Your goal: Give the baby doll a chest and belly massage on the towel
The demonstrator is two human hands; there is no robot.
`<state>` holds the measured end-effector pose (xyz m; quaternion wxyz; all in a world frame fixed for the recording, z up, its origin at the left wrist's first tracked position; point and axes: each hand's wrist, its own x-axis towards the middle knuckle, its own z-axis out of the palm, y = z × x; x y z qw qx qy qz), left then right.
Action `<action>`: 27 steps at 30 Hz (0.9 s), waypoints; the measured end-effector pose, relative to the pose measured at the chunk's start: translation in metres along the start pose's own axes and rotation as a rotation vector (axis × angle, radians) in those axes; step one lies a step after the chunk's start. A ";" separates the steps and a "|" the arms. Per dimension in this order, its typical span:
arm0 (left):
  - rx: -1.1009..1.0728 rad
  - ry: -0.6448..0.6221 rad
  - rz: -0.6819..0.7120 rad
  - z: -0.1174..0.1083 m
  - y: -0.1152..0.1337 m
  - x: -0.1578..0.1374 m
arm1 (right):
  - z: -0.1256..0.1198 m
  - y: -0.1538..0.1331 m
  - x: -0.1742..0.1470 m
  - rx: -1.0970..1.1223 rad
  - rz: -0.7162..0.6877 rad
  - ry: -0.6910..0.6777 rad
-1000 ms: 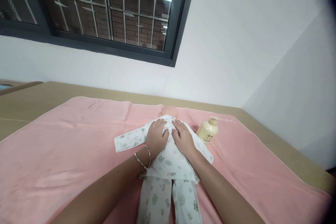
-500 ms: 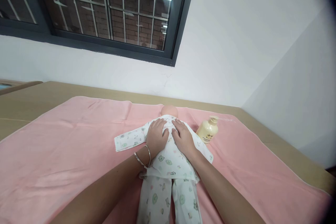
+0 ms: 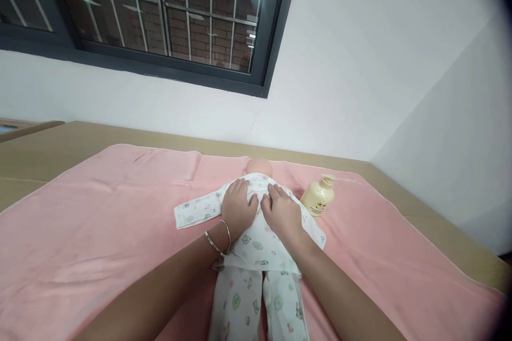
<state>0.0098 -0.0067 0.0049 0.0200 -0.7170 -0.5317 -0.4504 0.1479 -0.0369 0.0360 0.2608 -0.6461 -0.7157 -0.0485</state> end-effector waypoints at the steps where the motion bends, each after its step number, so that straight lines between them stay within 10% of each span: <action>1: 0.002 -0.011 0.011 0.000 0.000 0.000 | 0.001 0.002 0.002 0.009 -0.012 -0.009; 14: -0.021 -0.058 0.205 -0.003 -0.002 0.006 | 0.010 0.019 0.013 0.145 -0.241 -0.094; 27: 0.062 0.136 0.233 -0.008 0.005 0.001 | -0.013 -0.009 -0.004 -0.056 -0.111 -0.080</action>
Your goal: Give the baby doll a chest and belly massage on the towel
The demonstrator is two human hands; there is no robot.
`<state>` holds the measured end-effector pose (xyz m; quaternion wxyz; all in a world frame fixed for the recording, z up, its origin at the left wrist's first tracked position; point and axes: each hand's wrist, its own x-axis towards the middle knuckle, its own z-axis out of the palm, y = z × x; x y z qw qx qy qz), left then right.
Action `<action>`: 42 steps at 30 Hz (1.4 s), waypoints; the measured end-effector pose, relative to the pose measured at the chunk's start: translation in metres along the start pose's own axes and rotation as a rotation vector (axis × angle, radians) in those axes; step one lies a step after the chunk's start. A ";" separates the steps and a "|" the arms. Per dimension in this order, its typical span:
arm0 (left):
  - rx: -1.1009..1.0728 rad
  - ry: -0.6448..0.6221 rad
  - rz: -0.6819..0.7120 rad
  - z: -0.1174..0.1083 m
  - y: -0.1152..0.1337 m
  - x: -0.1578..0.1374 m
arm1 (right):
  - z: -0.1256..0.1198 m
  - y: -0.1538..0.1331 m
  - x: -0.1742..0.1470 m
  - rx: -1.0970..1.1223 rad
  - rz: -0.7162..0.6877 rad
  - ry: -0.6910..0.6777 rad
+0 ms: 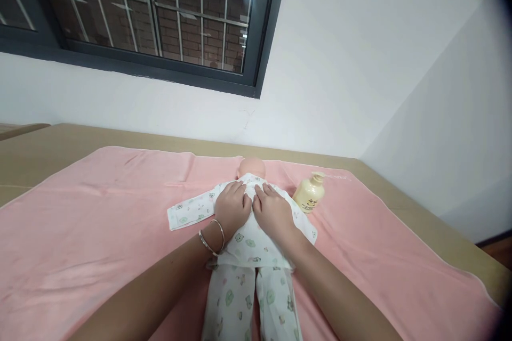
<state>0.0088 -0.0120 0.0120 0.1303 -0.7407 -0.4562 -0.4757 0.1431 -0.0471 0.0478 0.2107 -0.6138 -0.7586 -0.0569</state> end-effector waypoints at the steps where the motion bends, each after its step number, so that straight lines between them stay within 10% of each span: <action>1: 0.006 0.005 0.002 0.000 0.000 0.000 | -0.001 -0.001 -0.001 -0.011 0.004 -0.007; 17: 0.001 0.002 -0.009 -0.002 -0.001 -0.001 | -0.020 -0.002 -0.001 0.041 0.041 -0.038; 35: -0.125 -0.252 -0.003 0.007 -0.008 0.002 | 0.022 0.030 0.018 0.328 -0.070 -0.055; 42: -0.171 -0.089 0.068 0.003 -0.008 -0.002 | 0.015 0.016 0.012 0.208 -0.043 -0.031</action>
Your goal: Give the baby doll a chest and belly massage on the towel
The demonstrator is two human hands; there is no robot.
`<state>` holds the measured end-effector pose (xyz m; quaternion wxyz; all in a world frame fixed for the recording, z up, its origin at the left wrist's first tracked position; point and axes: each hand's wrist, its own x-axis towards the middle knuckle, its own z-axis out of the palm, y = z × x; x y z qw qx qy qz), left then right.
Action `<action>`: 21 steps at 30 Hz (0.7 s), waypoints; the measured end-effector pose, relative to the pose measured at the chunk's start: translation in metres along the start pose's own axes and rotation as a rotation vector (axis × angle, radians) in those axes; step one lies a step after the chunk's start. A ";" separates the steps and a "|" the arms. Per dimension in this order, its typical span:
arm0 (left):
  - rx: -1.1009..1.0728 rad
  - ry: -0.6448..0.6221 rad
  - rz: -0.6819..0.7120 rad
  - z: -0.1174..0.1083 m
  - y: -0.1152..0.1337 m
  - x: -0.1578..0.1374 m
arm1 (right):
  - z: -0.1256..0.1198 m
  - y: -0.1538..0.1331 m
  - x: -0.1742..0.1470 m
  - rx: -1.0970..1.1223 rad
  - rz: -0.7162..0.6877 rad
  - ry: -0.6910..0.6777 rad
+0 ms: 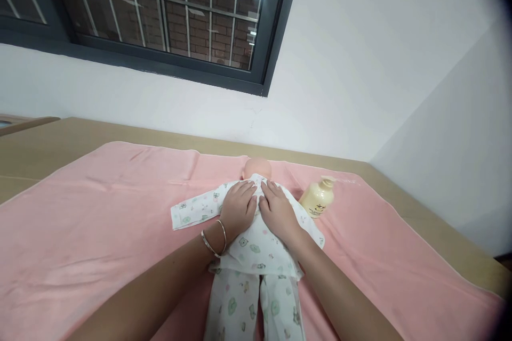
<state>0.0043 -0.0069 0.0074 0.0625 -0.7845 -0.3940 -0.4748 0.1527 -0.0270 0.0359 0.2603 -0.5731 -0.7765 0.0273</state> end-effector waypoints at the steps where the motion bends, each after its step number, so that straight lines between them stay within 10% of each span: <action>1: 0.005 0.016 0.004 -0.001 0.001 0.000 | -0.002 -0.004 -0.002 -0.030 0.009 0.005; 21: -0.031 -0.073 -0.159 0.003 -0.001 0.001 | 0.003 0.004 -0.002 0.025 0.032 0.013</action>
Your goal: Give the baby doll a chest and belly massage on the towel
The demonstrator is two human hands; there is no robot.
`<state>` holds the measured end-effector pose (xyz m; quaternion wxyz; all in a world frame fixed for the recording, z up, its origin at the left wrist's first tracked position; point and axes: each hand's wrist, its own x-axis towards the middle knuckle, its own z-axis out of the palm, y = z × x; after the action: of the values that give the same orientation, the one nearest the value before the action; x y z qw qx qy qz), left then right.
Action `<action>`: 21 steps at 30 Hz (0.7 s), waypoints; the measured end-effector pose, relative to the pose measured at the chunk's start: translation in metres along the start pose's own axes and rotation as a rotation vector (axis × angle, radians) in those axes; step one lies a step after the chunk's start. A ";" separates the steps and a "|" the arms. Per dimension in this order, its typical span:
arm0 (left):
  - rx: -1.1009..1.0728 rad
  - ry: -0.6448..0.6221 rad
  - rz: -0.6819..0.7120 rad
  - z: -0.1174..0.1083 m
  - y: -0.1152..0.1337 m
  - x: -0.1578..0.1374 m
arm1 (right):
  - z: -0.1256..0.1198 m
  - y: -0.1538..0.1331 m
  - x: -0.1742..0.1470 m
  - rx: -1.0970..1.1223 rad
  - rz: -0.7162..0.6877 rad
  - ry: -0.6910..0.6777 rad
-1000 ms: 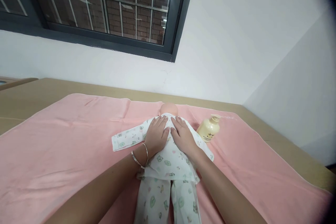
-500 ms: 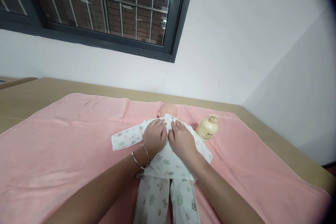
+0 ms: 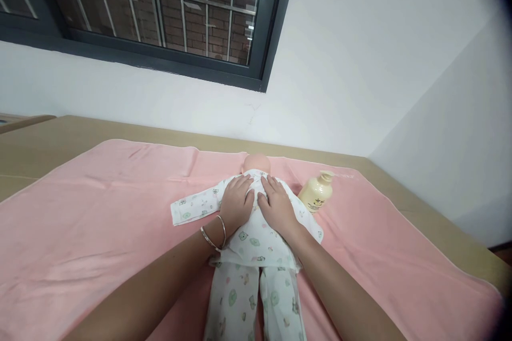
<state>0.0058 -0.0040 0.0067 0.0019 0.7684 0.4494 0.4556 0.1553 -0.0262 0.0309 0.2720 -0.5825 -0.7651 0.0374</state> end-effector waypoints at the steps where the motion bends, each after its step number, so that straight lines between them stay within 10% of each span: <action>1: 0.000 -0.001 -0.002 0.000 0.000 0.000 | 0.000 0.000 0.000 0.005 0.001 -0.001; 21: 0.019 0.008 0.002 0.001 -0.001 0.000 | -0.001 -0.001 -0.001 -0.014 -0.014 0.058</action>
<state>0.0060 -0.0034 0.0057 -0.0076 0.7671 0.4528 0.4543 0.1546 -0.0281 0.0316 0.2903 -0.5797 -0.7612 0.0133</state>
